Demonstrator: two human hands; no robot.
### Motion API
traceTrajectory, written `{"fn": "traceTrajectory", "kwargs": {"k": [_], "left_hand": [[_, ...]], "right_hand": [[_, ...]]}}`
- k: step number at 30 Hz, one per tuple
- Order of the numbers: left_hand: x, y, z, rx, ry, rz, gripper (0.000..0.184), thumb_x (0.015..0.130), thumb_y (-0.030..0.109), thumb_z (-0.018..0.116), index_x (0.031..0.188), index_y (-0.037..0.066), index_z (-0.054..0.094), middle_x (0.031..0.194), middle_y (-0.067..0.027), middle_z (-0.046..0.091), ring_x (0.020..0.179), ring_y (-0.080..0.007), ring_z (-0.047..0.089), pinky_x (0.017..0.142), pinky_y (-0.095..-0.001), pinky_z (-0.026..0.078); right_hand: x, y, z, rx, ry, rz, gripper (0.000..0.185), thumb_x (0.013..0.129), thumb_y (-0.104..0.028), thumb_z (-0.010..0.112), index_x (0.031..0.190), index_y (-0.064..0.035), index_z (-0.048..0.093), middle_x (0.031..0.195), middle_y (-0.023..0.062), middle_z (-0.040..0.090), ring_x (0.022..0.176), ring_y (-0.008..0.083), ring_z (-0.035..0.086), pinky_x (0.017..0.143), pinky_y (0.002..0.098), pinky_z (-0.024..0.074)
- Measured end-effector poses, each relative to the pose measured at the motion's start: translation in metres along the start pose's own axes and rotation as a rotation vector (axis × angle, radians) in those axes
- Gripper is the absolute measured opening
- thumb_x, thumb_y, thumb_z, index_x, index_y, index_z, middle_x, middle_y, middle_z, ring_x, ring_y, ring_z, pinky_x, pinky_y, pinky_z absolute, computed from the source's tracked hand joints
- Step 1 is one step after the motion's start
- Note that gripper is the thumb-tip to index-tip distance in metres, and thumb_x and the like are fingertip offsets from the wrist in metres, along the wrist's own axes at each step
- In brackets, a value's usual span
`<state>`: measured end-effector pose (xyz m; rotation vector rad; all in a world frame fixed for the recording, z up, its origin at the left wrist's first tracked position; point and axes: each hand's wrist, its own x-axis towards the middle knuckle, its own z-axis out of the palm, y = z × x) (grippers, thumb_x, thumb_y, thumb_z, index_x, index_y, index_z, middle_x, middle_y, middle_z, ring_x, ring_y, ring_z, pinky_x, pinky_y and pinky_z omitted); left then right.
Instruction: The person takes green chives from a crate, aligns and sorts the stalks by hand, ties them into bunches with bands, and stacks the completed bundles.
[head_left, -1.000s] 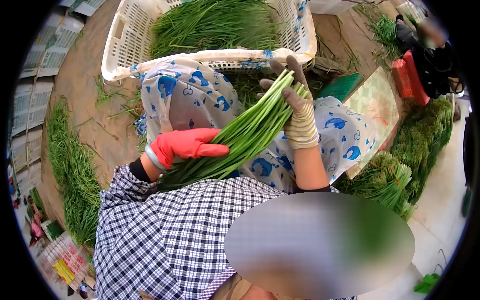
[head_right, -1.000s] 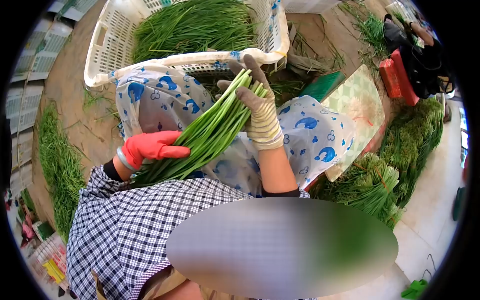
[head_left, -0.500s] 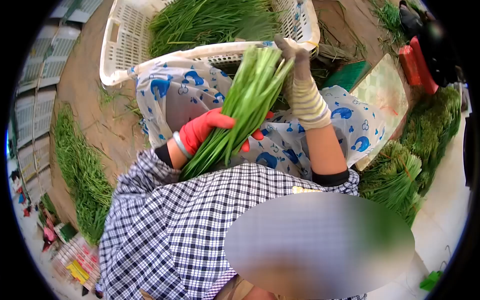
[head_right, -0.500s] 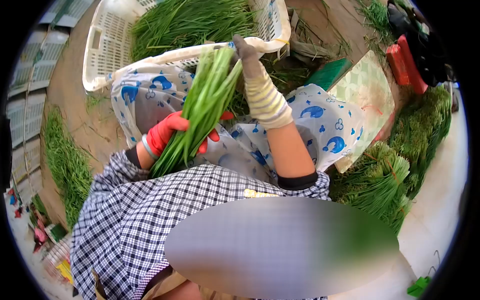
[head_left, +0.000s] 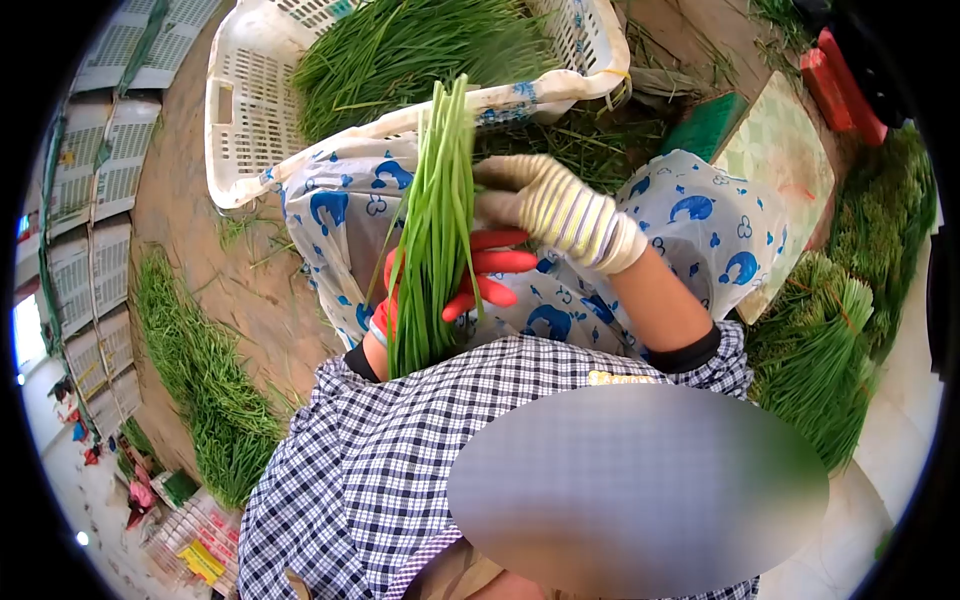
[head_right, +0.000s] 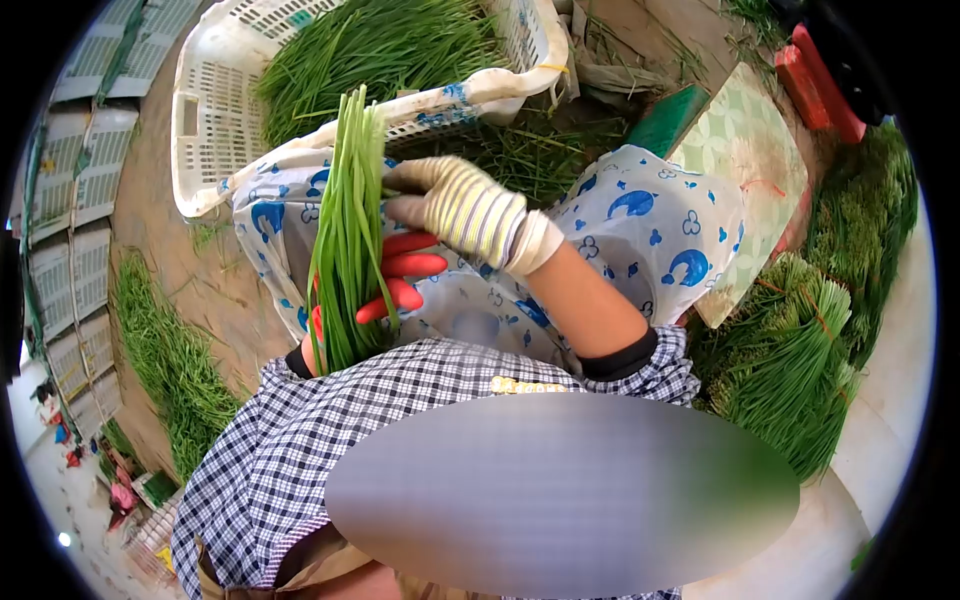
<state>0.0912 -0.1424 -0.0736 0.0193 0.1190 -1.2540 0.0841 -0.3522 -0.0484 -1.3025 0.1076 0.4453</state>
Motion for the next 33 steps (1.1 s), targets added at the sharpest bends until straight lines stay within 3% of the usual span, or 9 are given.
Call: {"fn": "traceTrajectory", "kwargs": {"k": [5, 10, 13, 16, 24, 27, 29, 31, 33], "left_hand": [[-0.004, 0.005, -0.024, -0.038, -0.279, 0.137, 0.082, 0.091, 0.031, 0.062, 0.147, -0.009, 0.016, 0.126, -0.0354, 0.052, 0.088, -0.0365, 0.067, 0.065, -0.0292, 0.06], [-0.007, 0.019, 0.029, 0.389, 0.063, 0.171, 0.08, 0.08, 0.03, 0.07, 0.144, -0.005, 0.035, 0.118, -0.025, 0.062, 0.085, -0.0267, 0.068, 0.063, -0.0305, 0.057], [0.01, 0.02, 0.058, 0.927, 0.273, -0.07, 0.059, 0.085, 0.029, 0.068, 0.135, 0.004, 0.05, 0.121, -0.0179, 0.062, 0.095, -0.0243, 0.066, 0.082, -0.0346, 0.053], [0.02, 0.01, 0.068, 0.962, 0.24, -0.172, 0.067, 0.088, 0.031, 0.067, 0.142, 0.002, 0.04, 0.123, -0.0191, 0.06, 0.099, -0.0249, 0.065, 0.082, -0.035, 0.054], [0.013, 0.059, 0.01, 1.266, -0.096, -0.25, 0.047, 0.089, 0.02, 0.067, 0.131, 0.004, 0.052, 0.111, -0.008, 0.067, 0.086, -0.0129, 0.065, 0.07, -0.0245, 0.051], [-0.001, 0.06, 0.034, 1.213, 0.166, -0.429, 0.049, 0.094, 0.018, 0.059, 0.14, 0.006, 0.047, 0.106, -0.0062, 0.07, 0.065, -0.008, 0.063, 0.054, -0.0177, 0.045], [0.0, 0.057, 0.037, 1.205, 0.149, -0.415, 0.047, 0.095, 0.017, 0.058, 0.139, 0.005, 0.047, 0.104, -0.0064, 0.07, 0.065, -0.007, 0.063, 0.054, -0.0173, 0.045], [0.005, 0.051, 0.038, 1.198, 0.252, -0.288, 0.051, 0.096, 0.022, 0.058, 0.143, 0.008, 0.044, 0.11, -0.0055, 0.069, 0.071, -0.0086, 0.064, 0.06, -0.0178, 0.045], [0.01, 0.046, 0.043, 1.226, 0.277, -0.239, 0.05, 0.096, 0.022, 0.058, 0.143, 0.009, 0.044, 0.112, -0.0051, 0.068, 0.075, -0.0084, 0.064, 0.064, -0.0187, 0.046]], "right_hand": [[-0.034, -0.057, -0.07, -0.421, 0.346, -0.151, 0.017, 0.092, -0.02, 0.061, 0.1, -0.0096, 0.072, 0.066, 0.0022, 0.06, 0.059, 0.0084, 0.052, 0.057, 0.0239, 0.0439], [-0.031, -0.052, -0.082, -1.605, 0.291, -0.064, 0.089, 0.067, -0.028, 0.082, 0.14, 0.003, 0.042, 0.139, 0.0215, 0.05, 0.128, 0.0286, 0.049, 0.108, 0.0394, 0.0381], [-0.011, -0.001, -0.053, 0.004, -0.088, -0.366, 0.123, 0.066, -0.07, 0.074, 0.153, -0.0048, 0.016, 0.154, 0.0164, 0.029, 0.143, 0.027, 0.027, 0.116, 0.0418, 0.0241], [0.003, 0.005, -0.013, 0.438, -0.131, -0.324, 0.106, 0.076, -0.055, 0.074, 0.15, 0.0001, 0.021, 0.14, 0.0204, 0.047, 0.127, 0.0295, 0.05, 0.107, 0.0418, 0.0415], [-0.051, -0.149, -0.124, 0.263, 0.713, -0.833, 0.03, 0.095, -0.024, 0.059, 0.12, -0.0073, 0.057, 0.108, 0.0054, 0.063, 0.102, 0.0236, 0.061, 0.099, 0.0403, 0.048], [-0.104, -0.194, -0.191, 0.711, -0.06, -0.857, 0.027, 0.095, -0.021, 0.058, 0.115, -0.0044, 0.059, 0.105, 0.01, 0.063, 0.111, 0.0309, 0.056, 0.113, 0.0531, 0.0315], [-0.127, -0.21, -0.178, 0.332, 0.539, -1.101, 0.019, 0.094, -0.018, 0.057, 0.105, -0.0027, 0.061, 0.099, 0.0114, 0.064, 0.11, 0.0312, 0.056, 0.113, 0.0541, 0.0314], [-0.158, -0.228, -0.232, 0.341, 0.293, -1.073, 0.02, 0.094, -0.018, 0.056, 0.105, -0.0013, 0.061, 0.103, 0.0142, 0.064, 0.113, 0.0325, 0.055, 0.113, 0.0549, 0.0311], [-0.175, -0.24, -0.225, 0.33, 0.676, -1.179, 0.019, 0.094, -0.016, 0.053, 0.102, -0.0003, 0.06, 0.106, 0.0151, 0.064, 0.116, 0.0339, 0.052, 0.112, 0.0562, 0.0309]]}}
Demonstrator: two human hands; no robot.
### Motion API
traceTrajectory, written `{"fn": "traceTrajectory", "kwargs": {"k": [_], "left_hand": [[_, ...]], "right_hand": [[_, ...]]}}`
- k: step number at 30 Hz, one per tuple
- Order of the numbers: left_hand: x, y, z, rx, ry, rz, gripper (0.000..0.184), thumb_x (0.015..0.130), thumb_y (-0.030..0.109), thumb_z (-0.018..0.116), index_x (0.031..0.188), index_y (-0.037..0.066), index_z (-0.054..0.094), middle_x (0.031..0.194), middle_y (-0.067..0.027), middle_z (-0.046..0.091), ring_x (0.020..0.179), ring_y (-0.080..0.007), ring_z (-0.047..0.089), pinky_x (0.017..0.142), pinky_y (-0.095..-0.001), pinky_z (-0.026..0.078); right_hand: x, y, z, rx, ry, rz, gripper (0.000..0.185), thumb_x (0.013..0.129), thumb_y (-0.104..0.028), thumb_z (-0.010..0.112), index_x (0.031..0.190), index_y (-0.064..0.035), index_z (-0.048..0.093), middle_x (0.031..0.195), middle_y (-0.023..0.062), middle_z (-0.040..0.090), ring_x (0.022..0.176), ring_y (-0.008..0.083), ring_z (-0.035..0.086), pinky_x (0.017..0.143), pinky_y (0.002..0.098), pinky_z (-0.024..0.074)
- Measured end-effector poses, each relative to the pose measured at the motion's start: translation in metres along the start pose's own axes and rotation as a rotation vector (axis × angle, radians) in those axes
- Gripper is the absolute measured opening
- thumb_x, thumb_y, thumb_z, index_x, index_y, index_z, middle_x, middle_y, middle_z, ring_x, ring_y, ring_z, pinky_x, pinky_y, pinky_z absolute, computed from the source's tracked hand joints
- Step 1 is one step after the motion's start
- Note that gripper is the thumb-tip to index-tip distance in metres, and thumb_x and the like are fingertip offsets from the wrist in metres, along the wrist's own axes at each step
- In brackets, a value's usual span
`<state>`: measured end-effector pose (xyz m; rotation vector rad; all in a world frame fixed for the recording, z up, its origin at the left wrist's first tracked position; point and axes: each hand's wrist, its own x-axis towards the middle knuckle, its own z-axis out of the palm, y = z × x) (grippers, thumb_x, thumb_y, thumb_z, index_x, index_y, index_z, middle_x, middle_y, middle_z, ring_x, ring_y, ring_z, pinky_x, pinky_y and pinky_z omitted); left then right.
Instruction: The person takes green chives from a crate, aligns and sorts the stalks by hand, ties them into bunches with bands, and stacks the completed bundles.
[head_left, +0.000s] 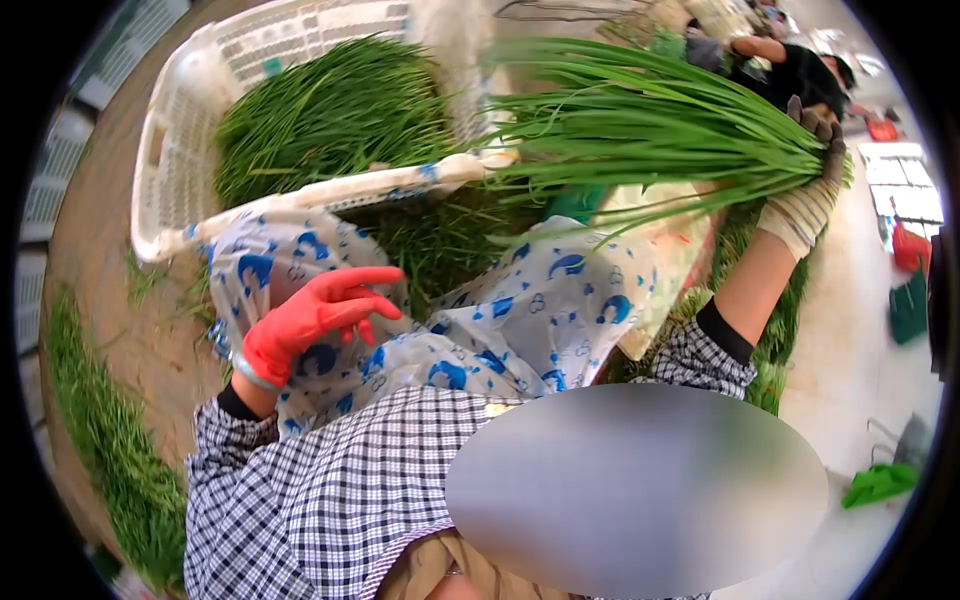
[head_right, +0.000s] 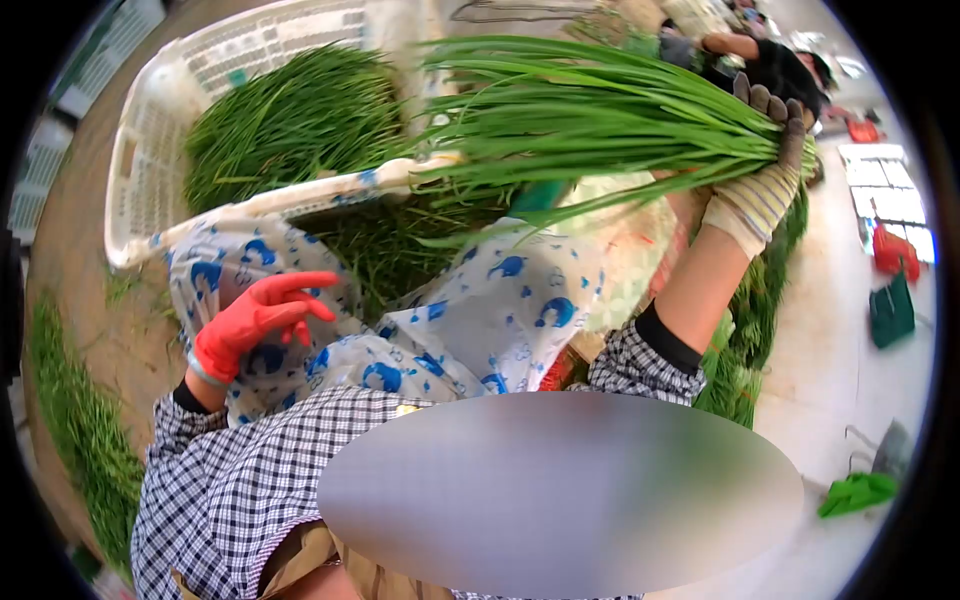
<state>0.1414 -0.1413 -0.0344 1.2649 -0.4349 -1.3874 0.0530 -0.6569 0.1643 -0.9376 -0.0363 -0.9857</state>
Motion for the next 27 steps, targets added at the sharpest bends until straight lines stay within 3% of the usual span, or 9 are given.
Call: {"fn": "traceTrajectory", "kwargs": {"k": [1, 3, 7, 11, 12, 14, 21, 24, 27], "left_hand": [[0.001, 0.004, 0.003, -0.001, 0.076, 0.017, 0.05, 0.096, 0.021, 0.058, 0.143, 0.009, 0.045, 0.113, -0.0046, 0.068, 0.079, -0.0081, 0.064, 0.067, -0.0195, 0.046], [0.001, 0.012, 0.006, 0.066, 0.057, 0.023, 0.049, 0.096, 0.021, 0.057, 0.143, 0.009, 0.045, 0.116, -0.0048, 0.067, 0.087, -0.0094, 0.064, 0.074, -0.0219, 0.048], [0.002, 0.015, 0.0, 0.167, 0.212, 0.095, 0.047, 0.096, 0.019, 0.056, 0.141, 0.007, 0.047, 0.118, -0.0083, 0.066, 0.091, -0.0132, 0.064, 0.081, -0.0253, 0.049], [0.009, 0.022, -0.005, 0.178, 0.328, 0.149, 0.045, 0.097, 0.015, 0.051, 0.141, 0.007, 0.047, 0.118, -0.0091, 0.065, 0.095, -0.0141, 0.064, 0.083, -0.0268, 0.05], [0.012, 0.026, -0.003, 0.209, 0.366, 0.161, 0.044, 0.097, 0.014, 0.051, 0.141, 0.007, 0.047, 0.119, -0.0095, 0.065, 0.096, -0.0144, 0.064, 0.083, -0.0268, 0.05], [0.02, 0.032, -0.003, 0.247, 0.404, 0.167, 0.044, 0.098, 0.012, 0.049, 0.141, 0.007, 0.047, 0.12, -0.0109, 0.064, 0.097, -0.0156, 0.064, 0.083, -0.0273, 0.05], [0.032, 0.042, 0.005, 0.295, 0.368, 0.084, 0.047, 0.096, 0.015, 0.053, 0.142, 0.007, 0.046, 0.122, -0.0104, 0.063, 0.103, -0.0169, 0.063, 0.087, -0.028, 0.049], [0.028, 0.045, 0.006, 0.332, 0.371, 0.083, 0.047, 0.096, 0.016, 0.054, 0.142, 0.006, 0.046, 0.122, -0.0107, 0.063, 0.103, -0.0169, 0.063, 0.087, -0.0284, 0.049], [0.031, 0.051, 0.013, 0.361, 0.408, 0.088, 0.047, 0.097, 0.016, 0.053, 0.141, 0.005, 0.045, 0.121, -0.0113, 0.064, 0.103, -0.0171, 0.063, 0.087, -0.0287, 0.049]], "right_hand": [[0.021, -0.023, -0.027, 0.1, -0.136, 0.028, 0.016, 0.095, -0.017, 0.052, 0.099, -0.0018, 0.057, 0.1, 0.0163, 0.061, 0.103, 0.0373, 0.058, 0.107, 0.0614, 0.0374], [0.007, -0.046, -0.007, -0.273, 0.126, -0.304, 0.02, 0.096, -0.017, 0.048, 0.103, -0.0004, 0.055, 0.1, 0.0171, 0.06, 0.105, 0.0401, 0.058, 0.103, 0.0616, 0.0418], [-0.006, -0.134, 0.004, -0.792, 0.241, -0.493, 0.029, 0.097, -0.017, 0.051, 0.11, 0.0085, 0.057, 0.108, 0.0231, 0.065, 0.098, 0.0359, 0.065, 0.094, 0.0479, 0.0522], [-0.005, -0.188, -0.027, -1.582, -0.105, -0.555, 0.024, 0.097, -0.013, 0.054, 0.113, 0.0039, 0.062, 0.112, 0.0146, 0.068, 0.098, 0.0239, 0.067, 0.09, 0.0317, 0.054], [0.032, -0.218, -0.092, -0.879, -0.234, -0.273, 0.023, 0.096, -0.006, 0.055, 0.117, 0.0001, 0.063, 0.115, 0.0128, 0.067, 0.098, 0.0191, 0.066, 0.09, 0.0286, 0.0534], [-0.01, -0.152, -0.061, -1.68, -0.29, -0.458, 0.03, 0.091, 0.001, 0.058, 0.121, -0.001, 0.061, 0.115, 0.0105, 0.066, 0.102, 0.0153, 0.062, 0.097, 0.0274, 0.0502], [-0.09, 0.056, -0.196, -2.518, -0.228, 0.073, 0.022, 0.083, -0.011, 0.059, 0.1, -0.0192, 0.07, 0.092, 0.0108, 0.071, 0.081, 0.0284, 0.067, 0.075, 0.0386, 0.0534], [-0.131, 0.129, -0.2, -2.225, -0.16, 0.297, 0.02, 0.085, -0.012, 0.054, 0.099, -0.0155, 0.068, 0.092, 0.0118, 0.069, 0.083, 0.0307, 0.066, 0.076, 0.0424, 0.0525], [-0.139, 0.166, -0.215, -2.361, -0.267, 0.025, 0.024, 0.085, -0.016, 0.052, 0.102, -0.0129, 0.068, 0.086, 0.016, 0.068, 0.081, 0.0331, 0.066, 0.076, 0.0452, 0.0516]]}}
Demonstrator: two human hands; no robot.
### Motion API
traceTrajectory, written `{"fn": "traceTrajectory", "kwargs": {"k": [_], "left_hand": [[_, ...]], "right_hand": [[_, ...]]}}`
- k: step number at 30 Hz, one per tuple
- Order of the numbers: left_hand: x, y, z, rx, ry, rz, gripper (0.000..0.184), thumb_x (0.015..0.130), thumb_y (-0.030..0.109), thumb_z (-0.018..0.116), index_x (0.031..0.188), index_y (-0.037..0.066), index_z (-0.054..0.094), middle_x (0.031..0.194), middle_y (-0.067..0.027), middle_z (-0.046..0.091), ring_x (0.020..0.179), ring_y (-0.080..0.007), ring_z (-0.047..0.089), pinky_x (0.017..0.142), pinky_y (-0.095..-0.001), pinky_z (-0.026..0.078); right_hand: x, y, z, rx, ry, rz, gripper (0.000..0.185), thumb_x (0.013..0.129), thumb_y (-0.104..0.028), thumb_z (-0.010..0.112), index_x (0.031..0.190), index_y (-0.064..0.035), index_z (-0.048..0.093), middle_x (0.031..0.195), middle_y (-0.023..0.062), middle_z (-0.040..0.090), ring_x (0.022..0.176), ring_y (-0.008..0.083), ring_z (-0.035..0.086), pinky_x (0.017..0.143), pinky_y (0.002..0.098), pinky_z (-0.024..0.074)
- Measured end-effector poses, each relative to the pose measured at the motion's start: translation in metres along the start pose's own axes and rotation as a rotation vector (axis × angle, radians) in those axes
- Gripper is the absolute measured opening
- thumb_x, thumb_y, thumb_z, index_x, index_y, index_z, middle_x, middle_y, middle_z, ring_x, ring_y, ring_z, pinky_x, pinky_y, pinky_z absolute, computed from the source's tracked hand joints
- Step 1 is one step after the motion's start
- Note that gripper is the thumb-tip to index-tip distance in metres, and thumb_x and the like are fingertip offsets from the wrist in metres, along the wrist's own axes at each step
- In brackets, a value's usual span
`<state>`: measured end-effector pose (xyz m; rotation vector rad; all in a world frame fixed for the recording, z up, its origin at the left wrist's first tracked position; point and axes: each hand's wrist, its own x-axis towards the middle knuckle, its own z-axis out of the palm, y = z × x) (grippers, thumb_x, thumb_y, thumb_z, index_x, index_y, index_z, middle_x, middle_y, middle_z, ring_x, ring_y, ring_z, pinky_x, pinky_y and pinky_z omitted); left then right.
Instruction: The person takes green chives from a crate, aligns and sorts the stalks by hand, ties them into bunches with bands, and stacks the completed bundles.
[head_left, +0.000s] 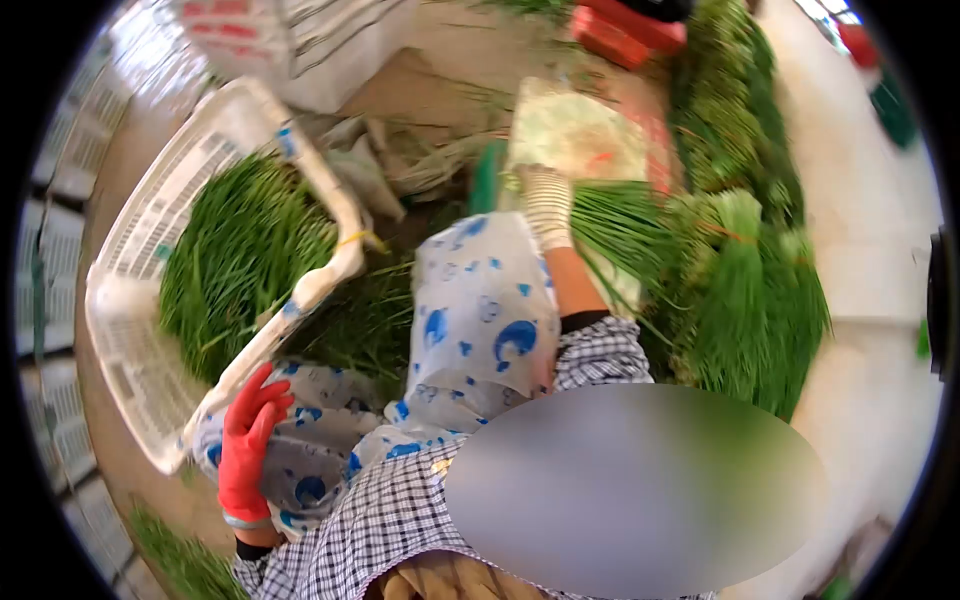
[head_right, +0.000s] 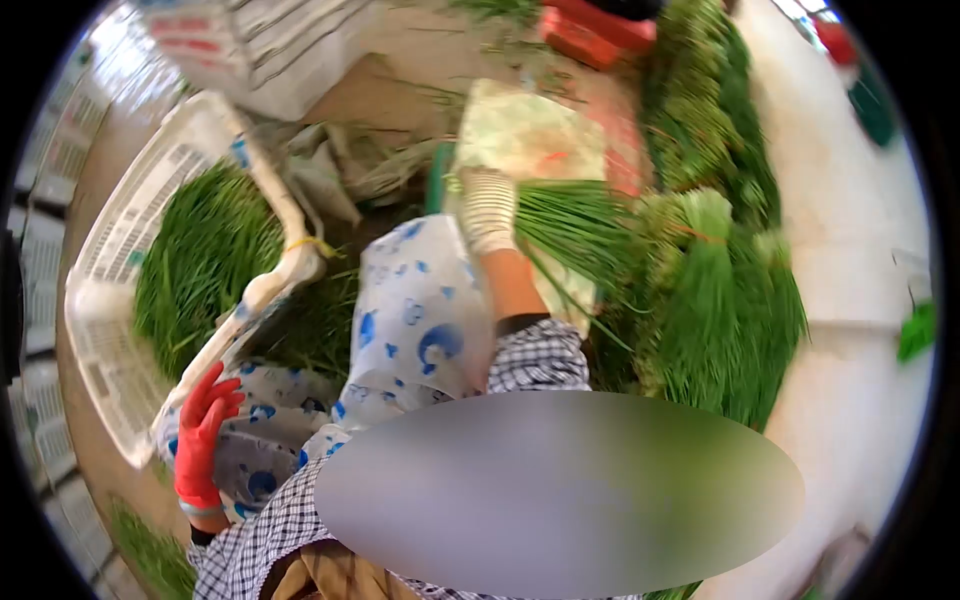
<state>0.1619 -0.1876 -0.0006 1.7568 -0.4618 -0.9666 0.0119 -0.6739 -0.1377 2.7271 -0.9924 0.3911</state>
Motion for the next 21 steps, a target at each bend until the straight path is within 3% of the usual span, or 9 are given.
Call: {"fn": "traceTrajectory", "kwargs": {"k": [2, 5, 8, 10, 12, 14, 19, 21], "left_hand": [[-0.011, 0.006, -0.01, 0.005, 0.084, -0.021, 0.047, 0.096, 0.015, 0.054, 0.141, 0.005, 0.045, 0.121, -0.0112, 0.064, 0.104, -0.0177, 0.062, 0.089, -0.0291, 0.048], [-0.015, 0.006, -0.031, -0.111, 0.082, 0.021, 0.048, 0.096, 0.013, 0.055, 0.142, 0.006, 0.045, 0.122, -0.0095, 0.063, 0.106, -0.0164, 0.061, 0.092, -0.0299, 0.048], [-0.018, 0.007, -0.064, -0.213, 0.143, 0.082, 0.048, 0.096, 0.01, 0.056, 0.143, 0.007, 0.044, 0.123, -0.0087, 0.062, 0.109, -0.0153, 0.06, 0.093, -0.0292, 0.048], [-0.015, 0.006, -0.096, -0.075, 0.281, 0.114, 0.048, 0.095, 0.01, 0.056, 0.142, 0.009, 0.046, 0.122, -0.0085, 0.063, 0.11, -0.0155, 0.059, 0.095, -0.0288, 0.047], [-0.003, -0.003, -0.139, -0.039, 0.353, 0.179, 0.047, 0.096, 0.011, 0.056, 0.142, 0.009, 0.047, 0.122, -0.0089, 0.063, 0.11, -0.0156, 0.06, 0.095, -0.0294, 0.048], [0.013, -0.017, -0.182, 0.009, 0.504, 0.253, 0.044, 0.095, 0.013, 0.058, 0.139, 0.009, 0.05, 0.12, -0.0089, 0.065, 0.107, -0.0144, 0.061, 0.092, -0.0278, 0.049], [0.06, -0.066, -0.282, -0.046, 0.815, 0.328, 0.043, 0.096, 0.016, 0.059, 0.136, 0.005, 0.051, 0.121, -0.0082, 0.065, 0.108, -0.014, 0.062, 0.091, -0.0258, 0.049], [0.079, -0.077, -0.301, -0.092, 0.912, 0.373, 0.044, 0.094, 0.016, 0.061, 0.135, 0.003, 0.051, 0.12, -0.0075, 0.065, 0.108, -0.0134, 0.062, 0.091, -0.0247, 0.048]], "right_hand": [[0.004, 0.004, -0.003, 0.273, 0.127, -0.038, 0.026, 0.078, -0.016, 0.056, 0.099, -0.0101, 0.069, 0.089, 0.0171, 0.068, 0.084, 0.034, 0.065, 0.076, 0.0447, 0.0509], [0.009, 0.001, -0.021, 0.307, -0.011, 0.027, 0.03, 0.076, -0.023, 0.065, 0.102, -0.0076, 0.07, 0.091, 0.0182, 0.069, 0.085, 0.0362, 0.065, 0.078, 0.0438, 0.0518], [0.017, -0.001, -0.047, 0.185, -0.204, -0.035, 0.074, 0.074, -0.036, 0.075, 0.135, -0.0057, 0.048, 0.12, 0.0246, 0.06, 0.109, 0.0401, 0.057, 0.095, 0.046, 0.045], [0.029, 0.005, -0.048, 0.232, -0.165, -0.114, 0.088, 0.074, -0.036, 0.076, 0.146, -0.0065, 0.034, 0.131, 0.0272, 0.052, 0.12, 0.0439, 0.048, 0.103, 0.0482, 0.0377], [0.044, -0.031, -0.092, 0.47, -0.121, -0.193, 0.088, 0.075, -0.033, 0.077, 0.146, -0.0059, 0.033, 0.134, 0.0276, 0.049, 0.123, 0.0448, 0.043, 0.106, 0.048, 0.0353], [0.066, -0.085, -0.133, 0.488, -0.174, -0.25, 0.085, 0.076, -0.029, 0.077, 0.145, -0.0045, 0.035, 0.136, 0.0261, 0.047, 0.124, 0.0435, 0.042, 0.106, 0.0488, 0.0345], [0.098, -0.235, -0.198, 0.457, -0.171, -0.799, 0.084, 0.067, -0.025, 0.081, 0.138, -0.0028, 0.043, 0.135, 0.0186, 0.048, 0.125, 0.0369, 0.044, 0.107, 0.0451, 0.0322], [0.11, -0.284, -0.182, 0.354, -0.157, -0.973, 0.09, 0.064, -0.031, 0.082, 0.139, -0.002, 0.041, 0.136, 0.0186, 0.047, 0.126, 0.037, 0.042, 0.109, 0.0479, 0.0292]]}}
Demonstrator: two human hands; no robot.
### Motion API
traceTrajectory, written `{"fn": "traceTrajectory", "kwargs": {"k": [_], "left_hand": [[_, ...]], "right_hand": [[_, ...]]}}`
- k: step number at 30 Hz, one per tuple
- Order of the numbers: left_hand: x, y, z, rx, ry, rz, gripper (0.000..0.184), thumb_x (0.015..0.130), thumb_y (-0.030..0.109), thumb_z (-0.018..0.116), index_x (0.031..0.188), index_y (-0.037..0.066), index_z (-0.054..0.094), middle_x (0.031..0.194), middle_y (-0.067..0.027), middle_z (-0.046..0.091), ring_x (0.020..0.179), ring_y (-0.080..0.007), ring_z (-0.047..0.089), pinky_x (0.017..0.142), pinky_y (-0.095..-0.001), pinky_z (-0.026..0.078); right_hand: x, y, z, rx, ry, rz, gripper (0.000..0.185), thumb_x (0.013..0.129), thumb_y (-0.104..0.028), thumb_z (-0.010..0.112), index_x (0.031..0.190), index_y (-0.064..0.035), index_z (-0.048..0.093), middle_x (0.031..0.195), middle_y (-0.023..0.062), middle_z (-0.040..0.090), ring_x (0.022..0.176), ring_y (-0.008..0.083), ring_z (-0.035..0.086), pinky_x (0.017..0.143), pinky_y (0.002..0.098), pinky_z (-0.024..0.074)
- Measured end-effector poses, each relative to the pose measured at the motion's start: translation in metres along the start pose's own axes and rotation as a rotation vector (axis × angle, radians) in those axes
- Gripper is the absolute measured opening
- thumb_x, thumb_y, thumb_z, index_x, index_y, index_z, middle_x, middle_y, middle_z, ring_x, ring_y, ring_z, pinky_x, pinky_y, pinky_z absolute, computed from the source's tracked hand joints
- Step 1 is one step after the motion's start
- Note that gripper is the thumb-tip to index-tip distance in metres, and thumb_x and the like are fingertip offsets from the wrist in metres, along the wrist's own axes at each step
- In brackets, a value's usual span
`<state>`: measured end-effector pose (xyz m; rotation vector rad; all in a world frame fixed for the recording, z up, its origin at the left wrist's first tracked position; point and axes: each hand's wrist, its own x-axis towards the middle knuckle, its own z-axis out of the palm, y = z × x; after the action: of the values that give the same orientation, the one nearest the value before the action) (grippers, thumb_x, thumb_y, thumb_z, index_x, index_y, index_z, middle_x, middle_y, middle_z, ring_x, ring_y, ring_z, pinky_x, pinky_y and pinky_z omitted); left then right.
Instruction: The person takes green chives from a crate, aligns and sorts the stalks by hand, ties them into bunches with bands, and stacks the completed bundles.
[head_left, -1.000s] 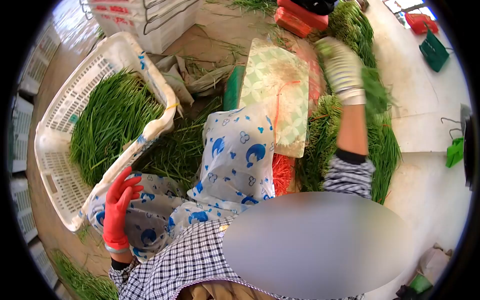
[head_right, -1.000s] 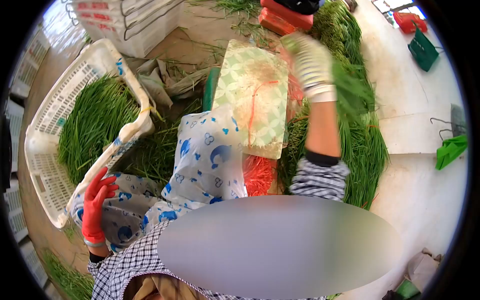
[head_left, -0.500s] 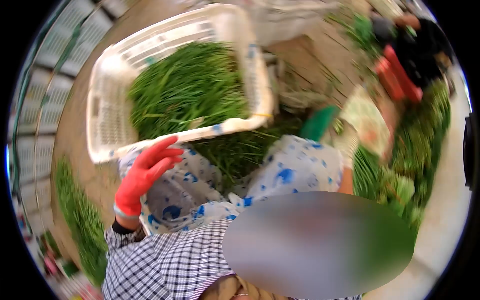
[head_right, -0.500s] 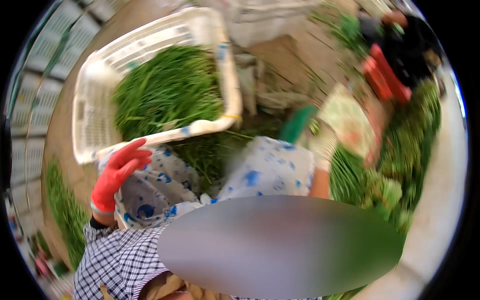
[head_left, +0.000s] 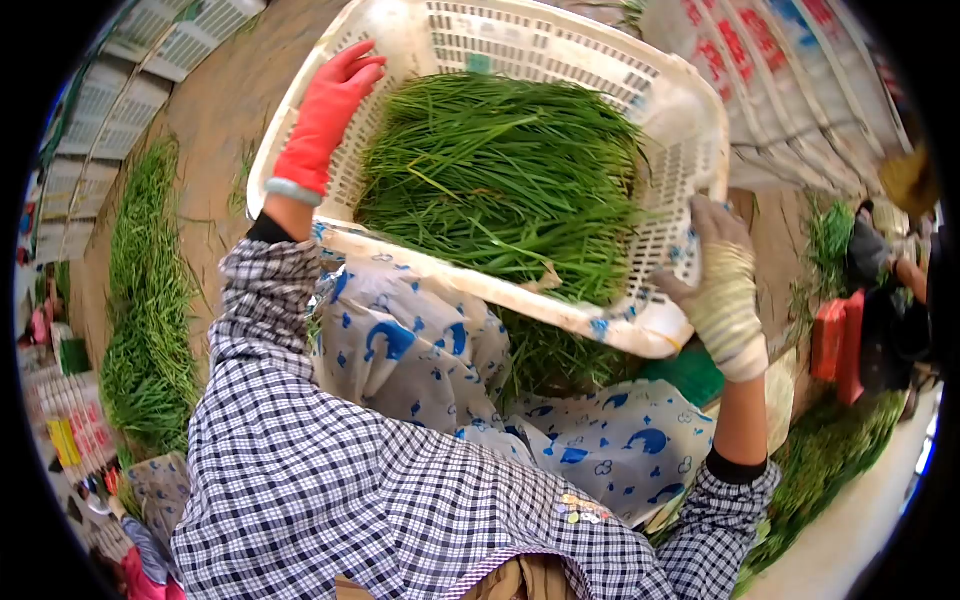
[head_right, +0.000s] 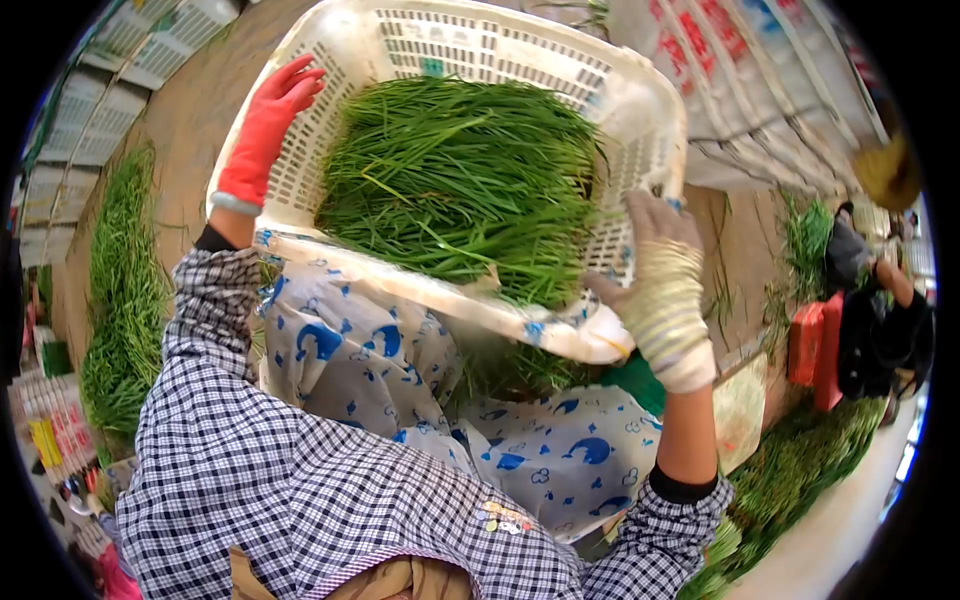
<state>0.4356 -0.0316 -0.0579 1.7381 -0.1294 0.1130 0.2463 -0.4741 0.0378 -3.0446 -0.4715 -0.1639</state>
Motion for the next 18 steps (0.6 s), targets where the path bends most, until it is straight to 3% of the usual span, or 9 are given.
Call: {"fn": "traceTrajectory", "kwargs": {"k": [4, 6, 7, 9, 11, 13, 14, 17, 18], "left_hand": [[0.043, -0.057, -0.01, 0.093, 0.142, 0.096, 0.045, 0.094, 0.014, 0.061, 0.136, 0.001, 0.05, 0.118, -0.0084, 0.066, 0.104, -0.0147, 0.063, 0.09, -0.0271, 0.049], [0.058, -0.077, -0.014, 0.249, 0.313, 0.246, 0.042, 0.091, 0.014, 0.061, 0.132, 0.009, 0.055, 0.108, -0.0087, 0.071, 0.086, -0.015, 0.067, 0.077, -0.0267, 0.052], [0.062, -0.076, -0.017, 0.253, 0.33, 0.238, 0.042, 0.091, 0.014, 0.061, 0.132, 0.009, 0.055, 0.108, -0.0087, 0.071, 0.086, -0.015, 0.067, 0.077, -0.0267, 0.052], [0.06, -0.05, -0.021, 0.471, 0.343, 0.351, 0.044, 0.091, 0.007, 0.059, 0.135, 0.007, 0.052, 0.111, -0.011, 0.07, 0.101, -0.0167, 0.066, 0.088, -0.0287, 0.049], [0.058, -0.028, -0.015, 0.383, 0.402, 0.39, 0.044, 0.09, 0.007, 0.059, 0.134, 0.009, 0.055, 0.11, -0.012, 0.07, 0.101, -0.0185, 0.067, 0.089, -0.0302, 0.049], [0.055, -0.021, -0.012, 0.456, 0.387, 0.611, 0.054, 0.084, 0.002, 0.063, 0.136, 0.002, 0.049, 0.103, -0.0189, 0.068, 0.095, -0.0314, 0.067, 0.084, -0.0363, 0.052], [0.055, -0.016, -0.01, 0.439, 0.399, 0.646, 0.049, 0.084, -0.002, 0.059, 0.132, 0.004, 0.054, 0.101, -0.0204, 0.069, 0.097, -0.0319, 0.067, 0.085, -0.0361, 0.052], [0.047, 0.005, -0.012, 0.405, 0.403, 0.544, 0.052, 0.083, -0.004, 0.057, 0.134, 0.005, 0.053, 0.101, -0.0205, 0.068, 0.098, -0.0306, 0.068, 0.085, -0.0348, 0.052], [0.053, -0.005, -0.014, 0.399, 0.414, 0.586, 0.053, 0.084, -0.005, 0.056, 0.135, 0.005, 0.052, 0.102, -0.0196, 0.069, 0.098, -0.0286, 0.068, 0.085, -0.0336, 0.052]], "right_hand": [[0.094, -0.072, 0.05, -0.069, -0.189, -0.186, 0.105, 0.065, -0.045, 0.081, 0.145, 0.0002, 0.03, 0.146, 0.0207, 0.037, 0.137, 0.0366, 0.033, 0.116, 0.0489, 0.02], [0.139, -0.115, 0.087, -0.094, -0.286, -0.225, 0.112, 0.064, -0.048, 0.082, 0.148, 0.0001, 0.025, 0.151, 0.0215, 0.032, 0.141, 0.0362, 0.028, 0.118, 0.0485, 0.0179], [0.16, -0.135, 0.11, -0.103, -0.314, -0.243, 0.116, 0.061, -0.048, 0.084, 0.148, -0.0005, 0.024, 0.151, 0.0217, 0.031, 0.142, 0.0364, 0.027, 0.117, 0.0479, 0.0186], [0.2, -0.172, 0.156, -0.159, -0.383, -0.302, 0.12, 0.061, -0.053, 0.083, 0.149, -0.0003, 0.021, 0.152, 0.0236, 0.029, 0.142, 0.0375, 0.026, 0.118, 0.0486, 0.0173], [0.236, -0.203, 0.212, -0.206, -0.427, -0.329, 0.121, 0.06, -0.054, 0.083, 0.149, -0.0002, 0.021, 0.152, 0.0248, 0.028, 0.142, 0.0393, 0.026, 0.118, 0.049, 0.0171], [0.266, -0.223, 0.265, -0.21, -0.444, -0.322, 0.123, 0.06, -0.055, 0.083, 0.15, -0.0001, 0.02, 0.152, 0.025, 0.028, 0.141, 0.0405, 0.027, 0.117, 0.0496, 0.0175], [0.277, -0.228, 0.284, -0.206, -0.442, -0.312, 0.126, 0.058, -0.054, 0.084, 0.15, -0.0004, 0.018, 0.152, 0.026, 0.029, 0.141, 0.0418, 0.027, 0.117, 0.0514, 0.0179], [0.292, -0.232, 0.332, -0.319, -0.567, -0.225, 0.13, 0.054, -0.055, 0.086, 0.15, -0.0009, 0.017, 0.15, 0.026, 0.031, 0.14, 0.0414, 0.029, 0.115, 0.053, 0.0184], [0.285, -0.23, 0.345, -0.385, -0.481, -0.273, 0.104, 0.071, -0.044, 0.079, 0.15, -0.0031, 0.024, 0.14, 0.0253, 0.044, 0.13, 0.0394, 0.042, 0.109, 0.0528, 0.0297]]}}
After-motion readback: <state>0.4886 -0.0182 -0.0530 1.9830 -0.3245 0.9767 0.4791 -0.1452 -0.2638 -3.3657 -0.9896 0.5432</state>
